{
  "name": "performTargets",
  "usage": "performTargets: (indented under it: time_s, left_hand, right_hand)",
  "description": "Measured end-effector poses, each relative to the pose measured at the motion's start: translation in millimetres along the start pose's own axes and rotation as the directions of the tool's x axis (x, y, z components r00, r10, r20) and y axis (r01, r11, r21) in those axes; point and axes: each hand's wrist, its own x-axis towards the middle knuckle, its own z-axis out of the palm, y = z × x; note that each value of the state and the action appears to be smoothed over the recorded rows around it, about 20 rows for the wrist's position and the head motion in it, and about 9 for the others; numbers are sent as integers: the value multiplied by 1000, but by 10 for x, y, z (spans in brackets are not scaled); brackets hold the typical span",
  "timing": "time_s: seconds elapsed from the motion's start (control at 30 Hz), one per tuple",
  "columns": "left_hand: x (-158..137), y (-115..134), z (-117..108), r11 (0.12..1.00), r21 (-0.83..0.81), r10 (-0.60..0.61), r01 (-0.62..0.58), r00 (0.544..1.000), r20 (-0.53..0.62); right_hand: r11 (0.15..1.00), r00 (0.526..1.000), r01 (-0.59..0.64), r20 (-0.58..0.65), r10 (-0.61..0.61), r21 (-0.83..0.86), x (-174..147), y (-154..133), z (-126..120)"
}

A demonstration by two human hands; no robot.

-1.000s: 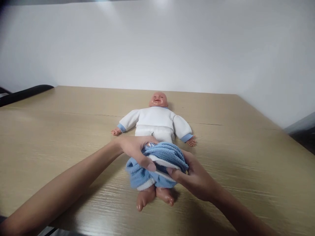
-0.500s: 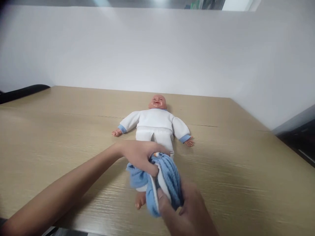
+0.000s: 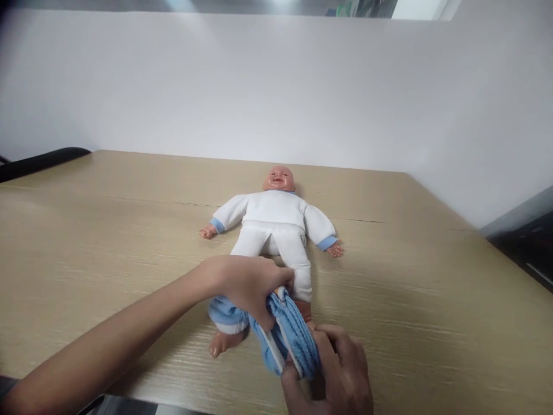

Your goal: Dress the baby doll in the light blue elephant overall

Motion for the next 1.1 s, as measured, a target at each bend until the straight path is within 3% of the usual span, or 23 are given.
performTargets:
  time_s: [0.1, 0.23, 0.3, 0.4, 0.47, 0.57, 0.8, 0.97, 1.1]
  left_hand:
    - [14, 30, 24, 1000, -22, -22, 22, 1000, 5]
    - [49, 41, 81, 1000, -8, -28, 28, 999, -25]
    - [60, 27, 107, 1000, 15, 10, -9, 998, -63]
    - [43, -13, 112, 997, -37, 65, -69, 992, -109]
    - [7, -40, 94, 989, -122, 67, -81, 991, -114]
    - [-69, -67, 76, 969, -219, 83, -112, 987, -139]
    - [-234, -138, 223, 851, -449, 146, -272, 944, -295]
    - [-272, -175, 322, 833, -432, 166, -344, 902, -399]
    - [-290, -215, 348, 823, -436, 135, -365, 871, -473]
  right_hand:
    - [999, 997, -39, -64, 39, 1, -17, 29, 15]
    - [939, 963, -271, 53, 266, 210, -100, -20, 56]
    - [862, 917, -400, 134, 377, 310, -131, -37, 69]
    - [681, 829, -558, 272, 489, 474, -135, -27, 70]
    - [562, 781, -617, 341, 524, 550, -113, -1, 64]
    - [463, 739, -658, 390, 550, 594, -59, 37, 70]
    - [380, 759, -626, 421, 497, 681, 34, -50, 208]
    - [332, 745, -610, 379, 548, 719, 74, -61, 254]
    - [395, 827, -511, 311, 469, 763, 232, 81, 178]
